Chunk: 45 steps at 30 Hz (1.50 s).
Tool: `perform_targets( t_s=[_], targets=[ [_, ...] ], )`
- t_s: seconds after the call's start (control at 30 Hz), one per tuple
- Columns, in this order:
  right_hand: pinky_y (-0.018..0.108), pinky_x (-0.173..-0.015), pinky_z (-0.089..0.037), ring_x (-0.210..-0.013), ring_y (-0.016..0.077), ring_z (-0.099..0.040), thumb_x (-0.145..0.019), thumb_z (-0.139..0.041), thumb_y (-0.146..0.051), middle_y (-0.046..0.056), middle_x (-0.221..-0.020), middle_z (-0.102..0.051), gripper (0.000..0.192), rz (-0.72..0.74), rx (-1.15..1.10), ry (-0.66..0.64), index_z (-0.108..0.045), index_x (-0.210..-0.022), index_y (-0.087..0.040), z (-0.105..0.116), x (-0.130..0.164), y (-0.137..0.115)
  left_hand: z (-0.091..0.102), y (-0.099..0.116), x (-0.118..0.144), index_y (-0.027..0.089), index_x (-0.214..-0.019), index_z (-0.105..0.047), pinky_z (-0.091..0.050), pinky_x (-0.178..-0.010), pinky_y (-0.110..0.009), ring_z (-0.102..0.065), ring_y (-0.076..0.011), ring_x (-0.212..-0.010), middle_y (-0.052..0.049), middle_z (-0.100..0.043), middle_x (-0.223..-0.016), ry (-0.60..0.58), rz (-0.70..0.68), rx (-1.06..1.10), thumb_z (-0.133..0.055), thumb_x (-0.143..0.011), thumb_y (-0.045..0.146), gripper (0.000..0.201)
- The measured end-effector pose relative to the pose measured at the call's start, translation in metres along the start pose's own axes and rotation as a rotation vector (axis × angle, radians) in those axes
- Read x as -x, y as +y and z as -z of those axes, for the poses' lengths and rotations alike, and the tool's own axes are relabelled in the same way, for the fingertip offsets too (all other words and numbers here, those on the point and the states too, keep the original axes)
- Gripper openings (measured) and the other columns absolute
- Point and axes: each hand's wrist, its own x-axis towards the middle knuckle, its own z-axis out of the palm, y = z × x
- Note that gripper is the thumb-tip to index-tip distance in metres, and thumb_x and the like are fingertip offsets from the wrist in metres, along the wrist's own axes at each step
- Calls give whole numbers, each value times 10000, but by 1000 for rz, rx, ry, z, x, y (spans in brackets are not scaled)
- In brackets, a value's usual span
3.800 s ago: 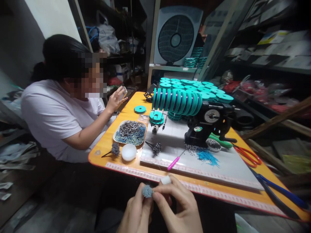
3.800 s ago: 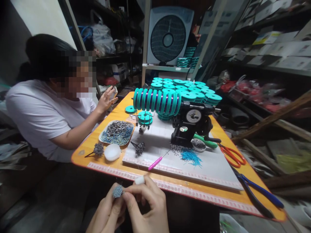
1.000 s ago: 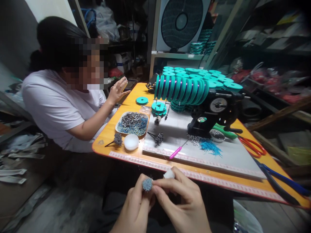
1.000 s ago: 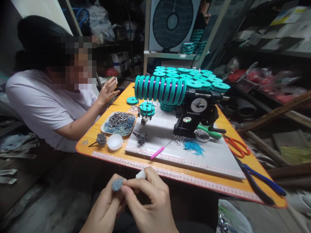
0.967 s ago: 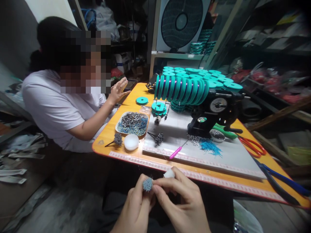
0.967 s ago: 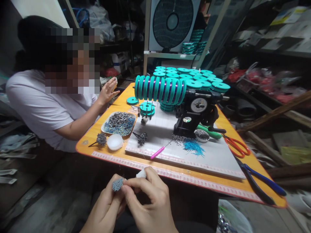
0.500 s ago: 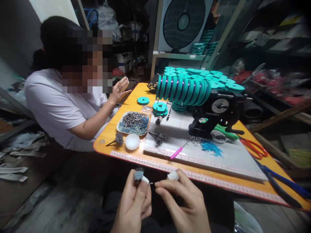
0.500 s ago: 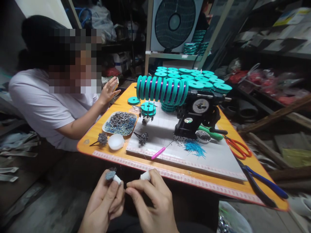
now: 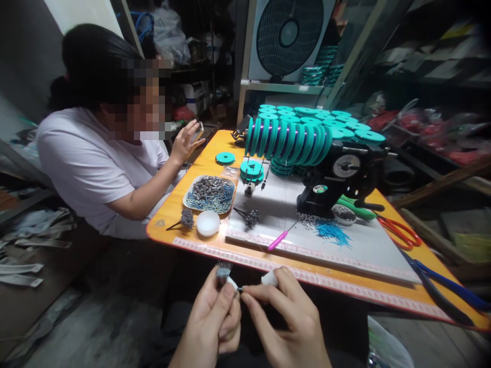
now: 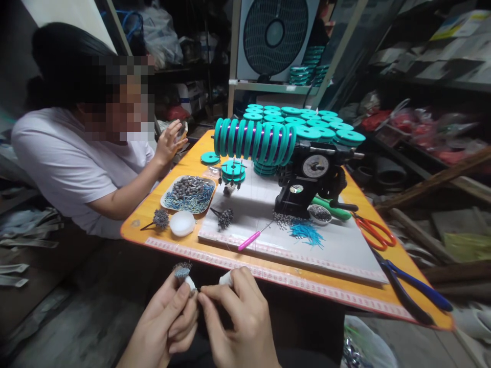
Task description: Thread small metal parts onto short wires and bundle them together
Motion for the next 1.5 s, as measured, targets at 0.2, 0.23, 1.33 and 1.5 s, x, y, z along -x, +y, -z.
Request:
perform_targets(
  t_s=[0.2, 0.23, 1.33, 1.5],
  targets=[
    [182, -657, -427, -753, 72, -519, -886, -600, -95, 28, -756, -523, 127, -102, -56, -144, -681, -812, -160, 4, 3, -1, -3, -1, -1, 233, -973, -384, -159, -408, -104, -93, -8, -446, 149, -261, -506, 87, -9, -16, -706, -758, 672, 585],
    [180, -663, -428, -756, 71, -518, -890, -597, -101, 27, -756, -524, 130, -115, -64, -157, -680, -809, -160, 4, 3, -1, -3, -1, -1, 233, -970, -387, -162, -408, -103, -94, -8, -447, 148, -261, -506, 94, -9, -15, -709, -752, 675, 590],
    [144, -641, -446, -720, 55, -533, -830, -650, -106, 9, -724, -541, 103, -104, -110, -88, -706, -779, -177, 2, -1, -2, -4, -15, 6, 188, -788, -373, -220, -504, -141, -249, -18, -522, 92, -253, -591, 244, -173, -118, -673, -780, 685, 581],
    [136, -641, -424, -708, 54, -527, -738, -570, -64, 5, -688, -504, 128, -115, -119, -59, -585, -643, -148, -6, -1, -8, -11, -17, 8, 212, -785, -315, -248, -504, -151, -297, -25, -501, 98, -315, -551, 322, -219, -3, -765, -726, 630, 617]
  ],
)
